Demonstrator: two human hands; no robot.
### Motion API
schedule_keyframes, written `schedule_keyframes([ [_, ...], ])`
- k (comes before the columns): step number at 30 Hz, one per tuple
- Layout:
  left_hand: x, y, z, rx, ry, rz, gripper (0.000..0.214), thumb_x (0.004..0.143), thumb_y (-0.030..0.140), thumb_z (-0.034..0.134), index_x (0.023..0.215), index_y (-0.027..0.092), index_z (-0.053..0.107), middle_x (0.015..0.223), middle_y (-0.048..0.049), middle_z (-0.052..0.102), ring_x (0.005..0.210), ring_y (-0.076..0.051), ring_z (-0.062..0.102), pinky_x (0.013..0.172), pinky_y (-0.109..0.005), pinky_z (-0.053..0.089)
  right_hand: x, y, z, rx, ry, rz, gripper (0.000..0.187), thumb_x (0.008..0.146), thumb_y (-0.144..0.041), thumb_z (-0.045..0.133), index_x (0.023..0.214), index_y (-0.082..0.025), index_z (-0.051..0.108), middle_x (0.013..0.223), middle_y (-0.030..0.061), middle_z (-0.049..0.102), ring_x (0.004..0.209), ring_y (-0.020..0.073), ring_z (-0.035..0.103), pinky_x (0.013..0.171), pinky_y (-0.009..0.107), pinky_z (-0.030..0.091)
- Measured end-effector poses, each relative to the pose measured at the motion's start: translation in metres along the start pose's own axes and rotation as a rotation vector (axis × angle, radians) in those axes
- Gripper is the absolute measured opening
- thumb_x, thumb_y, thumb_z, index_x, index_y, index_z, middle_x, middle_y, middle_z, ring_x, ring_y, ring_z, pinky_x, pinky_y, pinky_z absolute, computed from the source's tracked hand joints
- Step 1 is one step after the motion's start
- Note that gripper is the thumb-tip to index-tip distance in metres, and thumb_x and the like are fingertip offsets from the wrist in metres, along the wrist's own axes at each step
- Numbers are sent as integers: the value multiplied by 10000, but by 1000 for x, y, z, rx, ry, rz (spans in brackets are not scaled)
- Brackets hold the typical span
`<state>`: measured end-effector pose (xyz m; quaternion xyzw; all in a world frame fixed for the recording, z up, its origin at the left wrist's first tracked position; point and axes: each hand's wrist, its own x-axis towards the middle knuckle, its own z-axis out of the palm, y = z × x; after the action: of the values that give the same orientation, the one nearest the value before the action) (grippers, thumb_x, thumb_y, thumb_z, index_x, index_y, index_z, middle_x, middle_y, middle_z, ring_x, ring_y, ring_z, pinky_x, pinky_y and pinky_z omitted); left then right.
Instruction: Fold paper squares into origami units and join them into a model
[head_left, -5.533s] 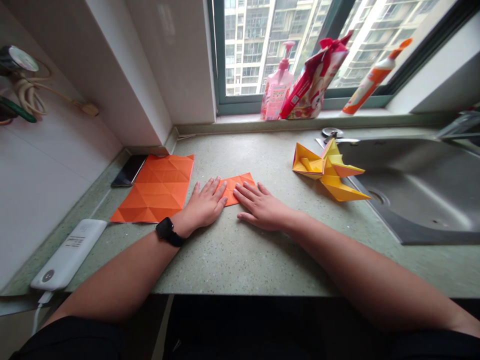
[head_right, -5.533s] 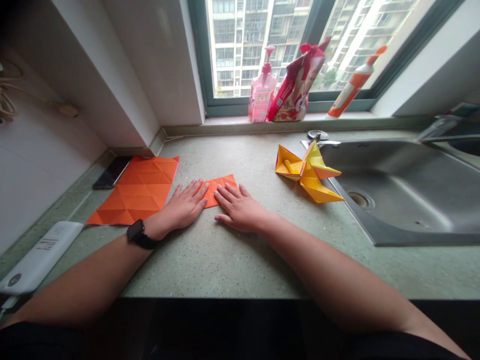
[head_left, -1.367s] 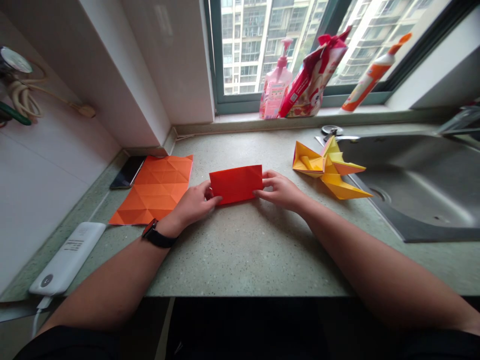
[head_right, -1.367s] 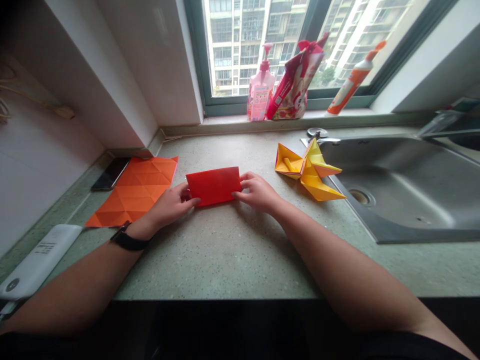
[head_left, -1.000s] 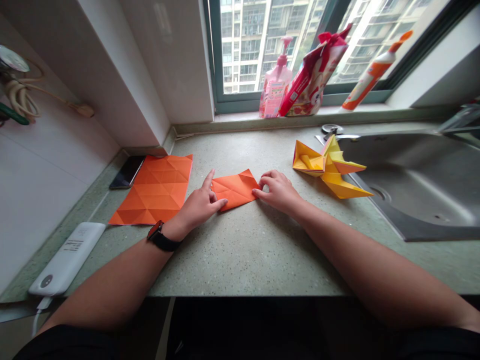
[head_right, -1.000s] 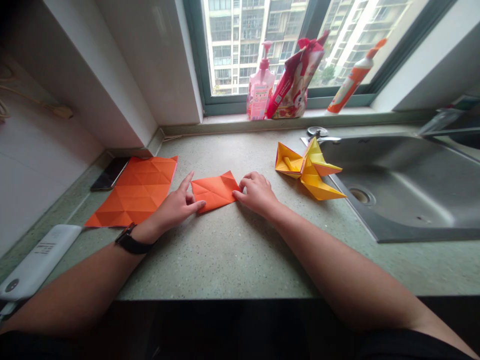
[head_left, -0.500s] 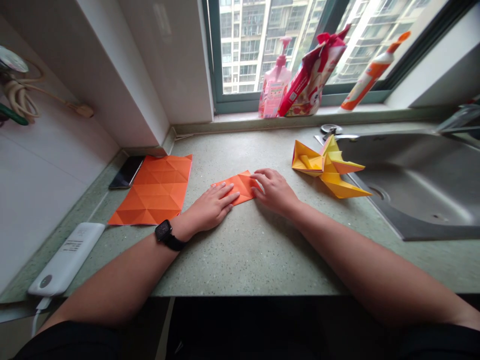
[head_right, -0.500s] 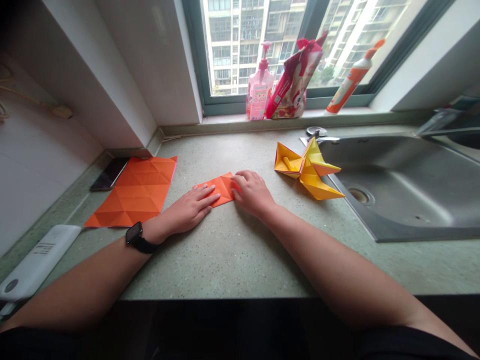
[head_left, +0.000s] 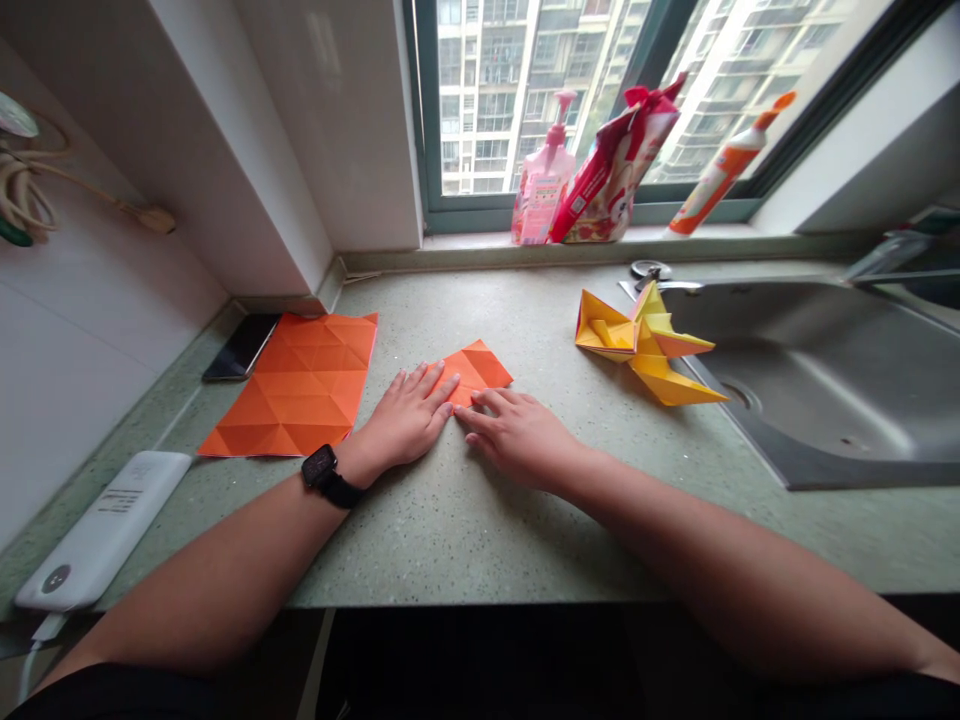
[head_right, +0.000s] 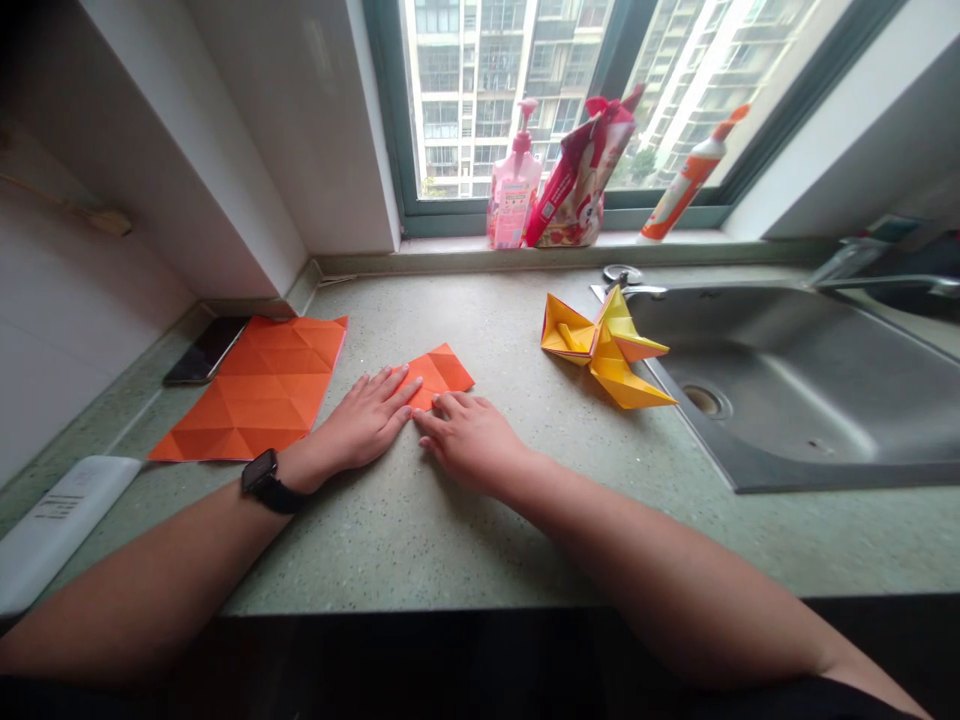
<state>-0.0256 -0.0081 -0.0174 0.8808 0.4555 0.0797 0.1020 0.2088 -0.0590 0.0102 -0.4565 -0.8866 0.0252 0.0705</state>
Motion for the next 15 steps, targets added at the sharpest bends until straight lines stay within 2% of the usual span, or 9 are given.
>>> schedule_keyframes([
  [2, 0, 0, 2, 20, 4, -22, 589, 1164, 450, 354, 1722, 280, 433, 1826, -114, 332, 1714, -380, 249, 1375, -683, 171, 1, -2, -3, -19, -14, 17, 431, 1130, -361, 526, 1524, -282, 681, 1410, 139, 736, 1217, 311, 704, 1034, 451, 540],
  [5, 1, 0, 4, 33, -7, -53, 597, 1157, 459, 374, 1728, 291, 422, 1839, -123, 293, 1713, -399, 242, 1361, -715, 163, 2, -3, -9, -50, -44, 76, 366, 1137, -320, 489, 1386, -269, 753, 1350, 125, 761, 1157, 293, 724, 997, 431, 538],
  [10, 1, -2, 4, 38, -5, -48, 588, 1155, 461, 370, 1718, 303, 437, 1836, -122, 303, 1711, -393, 251, 1359, -704, 168, 5, 4, -21, -129, -114, 195, 411, 1147, -257, 411, 1176, -189, 816, 1275, 161, 785, 1076, 302, 758, 965, 447, 528],
  [15, 1, 2, -4, 49, -48, -68, 607, 1159, 472, 342, 1737, 296, 399, 1845, -119, 276, 1720, -382, 229, 1364, -699, 148, 8, 18, -26, -192, -118, 294, 429, 1137, -253, 424, 1123, -188, 848, 1202, 171, 805, 1045, 307, 771, 1007, 475, 511],
])
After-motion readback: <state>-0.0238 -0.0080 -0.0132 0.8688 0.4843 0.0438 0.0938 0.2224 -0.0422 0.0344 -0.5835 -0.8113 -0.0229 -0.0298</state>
